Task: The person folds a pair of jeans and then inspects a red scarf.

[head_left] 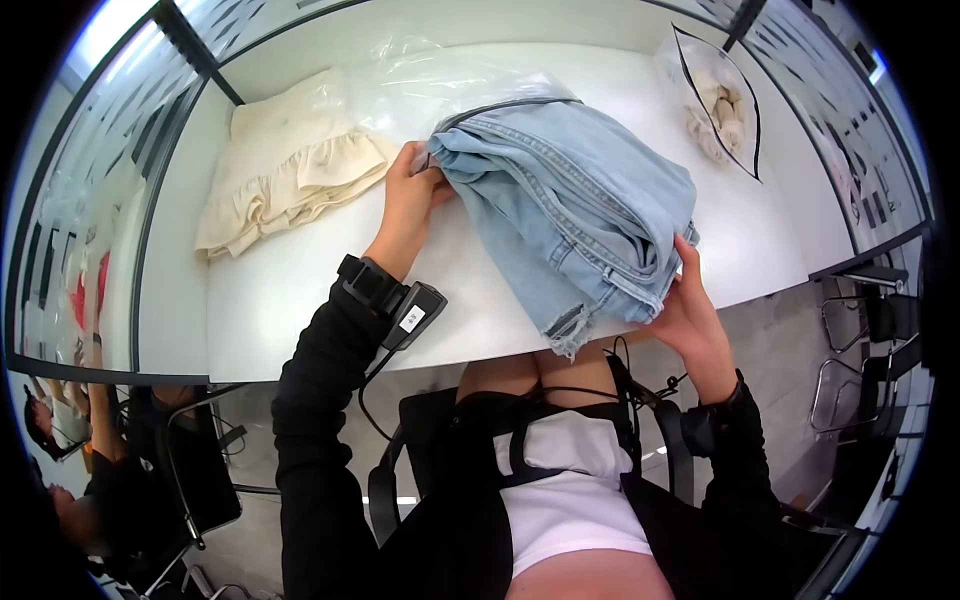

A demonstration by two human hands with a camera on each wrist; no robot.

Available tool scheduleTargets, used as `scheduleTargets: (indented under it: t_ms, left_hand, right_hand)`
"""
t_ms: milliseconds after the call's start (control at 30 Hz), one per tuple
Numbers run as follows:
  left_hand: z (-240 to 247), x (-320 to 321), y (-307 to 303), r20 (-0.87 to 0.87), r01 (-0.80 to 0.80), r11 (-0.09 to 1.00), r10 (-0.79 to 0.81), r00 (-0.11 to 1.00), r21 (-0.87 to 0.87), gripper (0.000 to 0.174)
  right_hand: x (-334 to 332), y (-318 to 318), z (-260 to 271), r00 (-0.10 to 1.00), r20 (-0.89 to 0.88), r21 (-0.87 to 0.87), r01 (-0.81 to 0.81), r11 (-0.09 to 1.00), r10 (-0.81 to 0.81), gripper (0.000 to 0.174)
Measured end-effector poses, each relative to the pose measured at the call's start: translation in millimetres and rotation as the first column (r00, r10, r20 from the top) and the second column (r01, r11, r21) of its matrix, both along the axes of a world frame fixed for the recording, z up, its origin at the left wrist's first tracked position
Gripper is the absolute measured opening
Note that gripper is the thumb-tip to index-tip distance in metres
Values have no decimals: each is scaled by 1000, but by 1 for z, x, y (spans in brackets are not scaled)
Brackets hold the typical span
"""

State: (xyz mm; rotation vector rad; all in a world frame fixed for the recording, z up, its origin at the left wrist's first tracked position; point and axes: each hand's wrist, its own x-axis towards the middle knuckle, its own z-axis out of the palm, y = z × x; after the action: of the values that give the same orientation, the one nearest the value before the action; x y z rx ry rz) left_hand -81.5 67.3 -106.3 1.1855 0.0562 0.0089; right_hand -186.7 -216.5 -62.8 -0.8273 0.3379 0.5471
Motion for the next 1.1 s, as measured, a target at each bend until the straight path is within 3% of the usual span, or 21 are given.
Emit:
scheduleTargets:
  t_ms: [67, 167, 300, 433, 467, 600, 700, 733, 833, 867, 967, 1000, 1033, 1100]
  left_hand:
    - [-1, -1, 2, -12, -18, 1000, 18, 1000, 3, 24]
    - [-3, 5, 7, -16, -57, 998, 57, 998, -4, 25]
    - [-4, 3, 10, -7, -80, 997, 80, 997, 3, 24]
    - [-7, 6, 9, 15, -120, 991, 121, 993, -62, 24]
    - [-5, 5, 11, 2, -123, 991, 124, 992, -43, 23]
    - [-10, 10, 16, 21, -130, 991, 130, 991, 15, 22]
    - [-8, 9, 16, 17, -165, 985, 164, 986, 46, 21]
    - [-9, 10, 18, 23, -163, 984, 162, 987, 74, 21]
    - [-10, 12, 20, 28, -166, 974, 164, 986, 155, 25]
    - [-8, 11, 20, 24, -164, 970, 162, 986, 181, 26]
    - [-1, 5, 20, -33, -60, 956, 73, 997, 288, 36]
    - [-4, 6, 20, 19, -88, 931, 86, 996, 355, 41]
    - [-2, 5, 18, 17, -86, 907, 87, 996, 413, 44]
    - [6, 0, 15, 6, -74, 848, 83, 997, 524, 52]
  right_hand:
    - [12, 7, -3, 999, 34, 53, -40, 998, 39, 56]
    - [16, 11, -5, 988, 126, -42, -81, 996, 86, 56]
    - [19, 13, -15, 962, 271, -96, 21, 995, 6, 62]
    - [27, 20, -31, 984, 170, 118, 39, 992, -59, 62]
    - [28, 21, -34, 981, 185, 151, 23, 988, -51, 54]
    - [30, 22, -29, 985, 174, 194, -37, 980, 2, 49]
    - [34, 24, -39, 977, 202, 1, -64, 998, 62, 51]
    - [33, 25, -45, 978, 204, 72, -62, 996, 46, 43]
    - [34, 22, -56, 963, 267, 145, -83, 986, 42, 41]
    - [35, 22, -58, 964, 263, 107, -62, 992, 32, 39]
    - [43, 14, -69, 949, 314, 351, -103, 931, -14, 36]
    - [43, 11, -69, 936, 338, 288, -10, 957, -92, 35]
    - [42, 15, -62, 897, 393, 35, 205, 978, -202, 37]
    - [46, 12, -52, 862, 457, -56, 274, 960, -219, 37]
